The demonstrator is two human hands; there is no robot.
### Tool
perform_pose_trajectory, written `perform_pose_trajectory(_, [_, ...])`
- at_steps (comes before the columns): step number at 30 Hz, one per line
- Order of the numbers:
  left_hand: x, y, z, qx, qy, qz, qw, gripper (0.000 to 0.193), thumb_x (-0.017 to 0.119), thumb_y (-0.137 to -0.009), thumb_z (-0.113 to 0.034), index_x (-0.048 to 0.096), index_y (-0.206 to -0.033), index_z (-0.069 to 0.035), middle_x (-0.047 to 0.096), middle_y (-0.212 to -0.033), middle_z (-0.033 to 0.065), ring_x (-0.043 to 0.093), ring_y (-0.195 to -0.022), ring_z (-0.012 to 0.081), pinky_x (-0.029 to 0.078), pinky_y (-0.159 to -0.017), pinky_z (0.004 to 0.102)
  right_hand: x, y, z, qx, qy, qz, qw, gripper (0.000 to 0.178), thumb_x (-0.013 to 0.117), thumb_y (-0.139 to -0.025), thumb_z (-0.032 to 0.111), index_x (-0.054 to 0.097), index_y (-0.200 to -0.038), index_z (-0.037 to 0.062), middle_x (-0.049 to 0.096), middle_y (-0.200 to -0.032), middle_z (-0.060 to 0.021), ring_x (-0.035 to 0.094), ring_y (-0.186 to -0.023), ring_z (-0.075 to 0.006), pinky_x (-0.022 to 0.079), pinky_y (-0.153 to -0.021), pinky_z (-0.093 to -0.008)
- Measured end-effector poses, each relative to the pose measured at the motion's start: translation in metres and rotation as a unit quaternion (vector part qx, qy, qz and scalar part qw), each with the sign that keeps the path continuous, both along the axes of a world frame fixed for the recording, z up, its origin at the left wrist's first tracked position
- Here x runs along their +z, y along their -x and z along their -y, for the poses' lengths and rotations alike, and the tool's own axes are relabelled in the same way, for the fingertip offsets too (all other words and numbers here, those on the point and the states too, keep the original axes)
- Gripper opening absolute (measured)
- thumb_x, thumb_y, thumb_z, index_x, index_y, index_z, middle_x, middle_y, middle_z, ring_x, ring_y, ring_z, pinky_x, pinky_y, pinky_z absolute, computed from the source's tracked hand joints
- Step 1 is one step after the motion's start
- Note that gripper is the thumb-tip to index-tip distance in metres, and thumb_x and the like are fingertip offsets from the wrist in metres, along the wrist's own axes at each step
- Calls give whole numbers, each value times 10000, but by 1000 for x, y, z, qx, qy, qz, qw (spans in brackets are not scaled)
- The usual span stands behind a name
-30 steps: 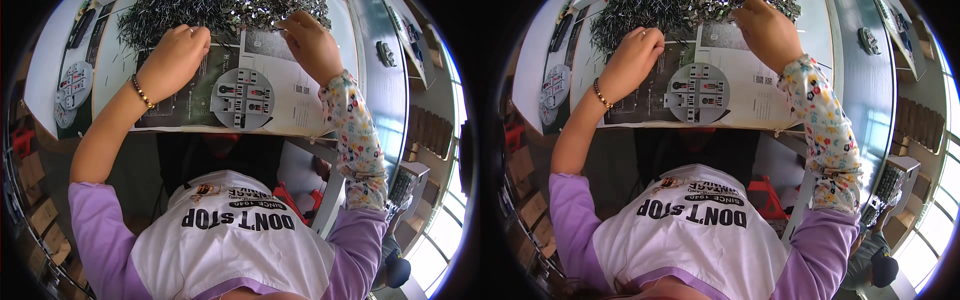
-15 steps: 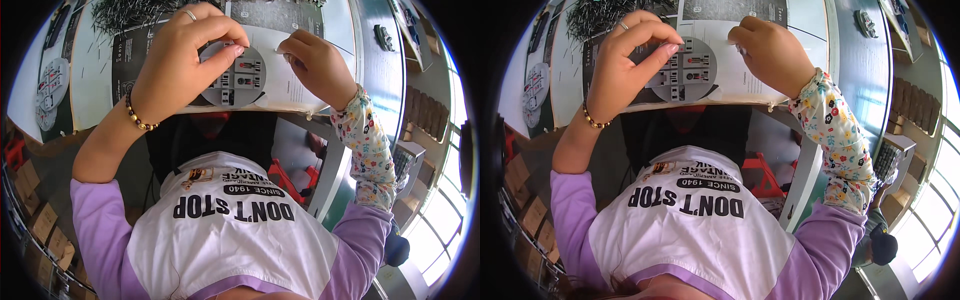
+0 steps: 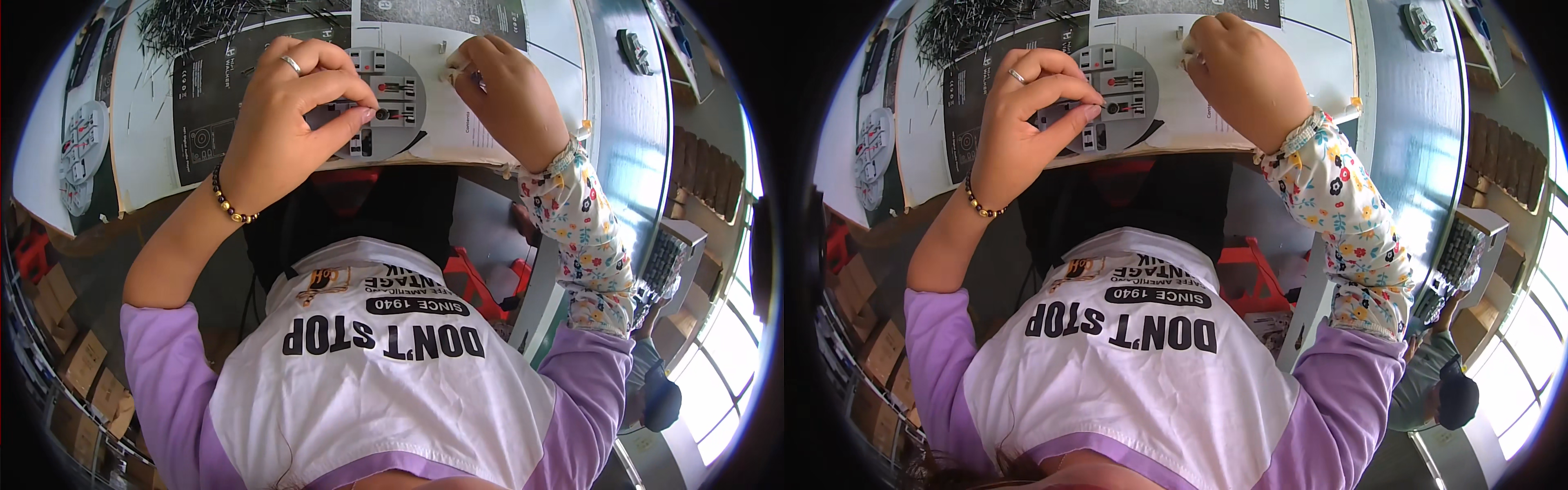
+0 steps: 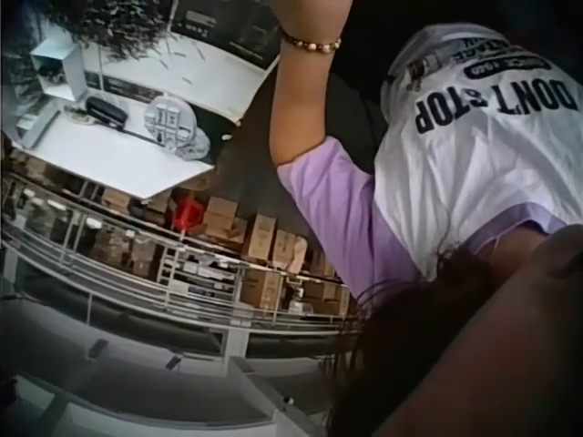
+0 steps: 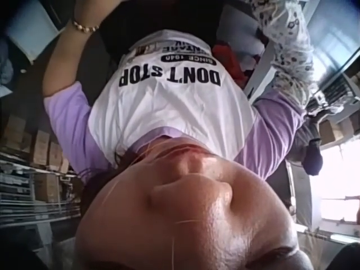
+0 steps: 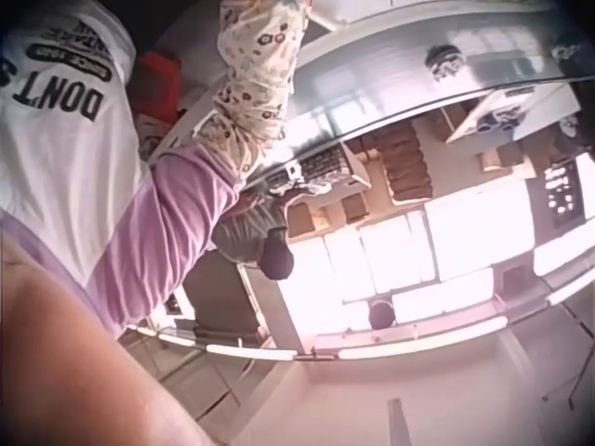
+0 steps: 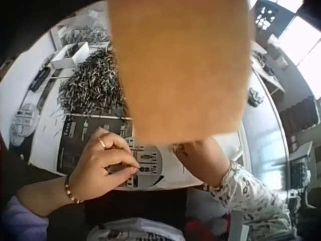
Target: Assembling small plastic circular parts at a workstation in a factory.
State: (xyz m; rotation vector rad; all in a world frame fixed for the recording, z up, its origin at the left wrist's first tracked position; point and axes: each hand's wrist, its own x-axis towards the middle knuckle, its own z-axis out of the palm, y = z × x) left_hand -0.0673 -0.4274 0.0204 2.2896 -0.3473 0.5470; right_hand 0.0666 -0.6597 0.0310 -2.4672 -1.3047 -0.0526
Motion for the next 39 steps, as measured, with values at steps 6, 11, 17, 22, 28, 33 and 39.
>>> perform_pose_trajectory(6, [-1, -2, 3, 25, -5, 3, 1000, 124, 818, -738, -88, 751, -837, -123, 637, -865, -16, 522, -829, 217, 447, -749, 339, 11, 0, 4, 20, -62, -89, 994, 184, 636, -880, 20, 609, -1061, -5, 611, -859, -80, 586, -703, -192, 501, -662, -310])
perform_pose_trajectory(11, [-3, -4, 4, 12, -11, 6, 1000, 131, 822, -726, -85, 749, -828, -120, 629, -845, -15, 520, -824, 216, 443, -736, 338, 20, 14, 7, 50, -119, -270, 954, 160, 603, -916, 47, 610, -1063, -18, 588, -813, -8, 469, -668, -69, 419, -588, -233])
perform_pose_trajectory(17, [-5, -4, 6, 6, -47, -3, 999, 171, 812, -730, -85, 738, -881, -116, 631, -885, -4, 547, -873, 229, 452, -786, 362, 24, 20, -8, -8, -33, -454, 890, 142, 567, -945, 70, 630, -1060, 15, 602, -831, 39, 400, -647, -10, 319, -527, -200])
perform_pose_trajectory(22, [2, -13, 11, -33, -11, -27, 999, 157, 806, -744, -33, 719, -871, -63, 615, -876, 29, 532, -848, 226, 445, -752, 338, 22, 17, -14, -50, -50, -581, 811, 156, 576, -945, 98, 636, -1073, 34, 600, -819, 42, 362, -621, 3, 255, -504, -190])
perform_pose_trajectory(28, [-3, -22, 0, -116, -14, -50, 992, 153, 795, -759, -50, 703, -881, -54, 600, -881, 39, 550, -878, 236, 455, -781, 352, 19, 10, -11, -47, -70, -658, 748, 174, 596, -940, 129, 631, -1075, 26, 616, -821, 24, 347, -602, -3, 230, -500, -187])
perform_pose_trajectory(33, [9, -25, 4, -105, 51, -124, 985, 147, 777, -733, -93, 645, -771, -43, 611, -848, 128, 567, -952, 344, 447, -862, 437, 19, 9, -11, -52, -60, -645, 760, 161, 605, -943, 132, 636, -1059, 24, 632, -843, 6, 366, -609, -1, 249, -501, -185])
perform_pose_trajectory(39, [-51, -53, 8, -178, 131, 282, 933, 142, 786, -734, -69, 677, -821, -40, 616, -872, 124, 571, -954, 333, 463, -874, 410, 25, 6, -18, -46, -1, -553, 832, 145, 624, -947, 126, 643, -1019, 3, 638, -858, 5, 430, -629, -8, 332, -507, -206])
